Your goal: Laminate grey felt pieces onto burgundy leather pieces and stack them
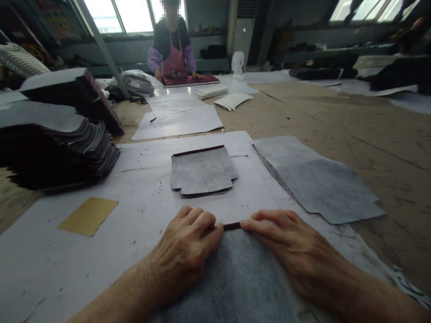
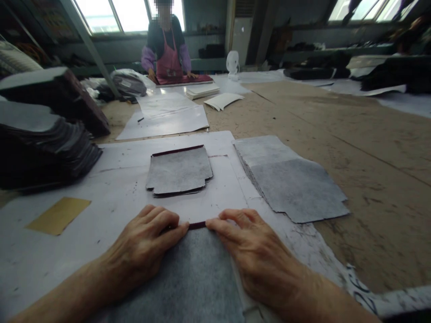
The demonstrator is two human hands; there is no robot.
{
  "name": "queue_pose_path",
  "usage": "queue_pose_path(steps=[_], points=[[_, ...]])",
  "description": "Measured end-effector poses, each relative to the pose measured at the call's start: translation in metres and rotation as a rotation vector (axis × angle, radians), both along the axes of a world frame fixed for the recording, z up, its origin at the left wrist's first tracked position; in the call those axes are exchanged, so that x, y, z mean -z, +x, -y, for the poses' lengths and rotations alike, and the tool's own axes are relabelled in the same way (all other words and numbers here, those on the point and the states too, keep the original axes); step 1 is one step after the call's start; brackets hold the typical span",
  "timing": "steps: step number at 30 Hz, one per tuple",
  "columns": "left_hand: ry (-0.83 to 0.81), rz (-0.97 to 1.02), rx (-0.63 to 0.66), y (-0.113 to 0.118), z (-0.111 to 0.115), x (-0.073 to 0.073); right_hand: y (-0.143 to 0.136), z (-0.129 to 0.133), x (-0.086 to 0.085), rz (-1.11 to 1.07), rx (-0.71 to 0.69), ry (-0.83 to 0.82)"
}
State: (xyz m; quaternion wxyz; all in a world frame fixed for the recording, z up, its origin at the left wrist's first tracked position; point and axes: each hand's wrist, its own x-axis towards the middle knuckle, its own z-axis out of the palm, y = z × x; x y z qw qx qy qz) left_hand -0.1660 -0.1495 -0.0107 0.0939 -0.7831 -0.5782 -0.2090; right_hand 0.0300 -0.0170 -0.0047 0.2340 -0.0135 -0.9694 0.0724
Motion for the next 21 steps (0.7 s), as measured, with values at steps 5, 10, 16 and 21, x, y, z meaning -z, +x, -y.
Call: queue_pose_path(steps=[5,10,16,21], points=[[0.007,-0.044,-0.01,0.0,0.0,0.0,0.012,-0.03,-0.006,0.001,0.253,-0.297],[0.016,-0.059,-0.002,0.001,0.0,-0.001,-0.01,-0.01,-0.016,-0.179,0.266,-0.016],[0.001,-0.018,-0.032,0.0,0.0,0.0,-0.038,0.033,-0.001,-0.089,-0.004,0.074],[0.024,0.079,0.021,-0.017,0.01,0.001,-0.029,0.029,0.009,-0.111,-0.018,0.031]])
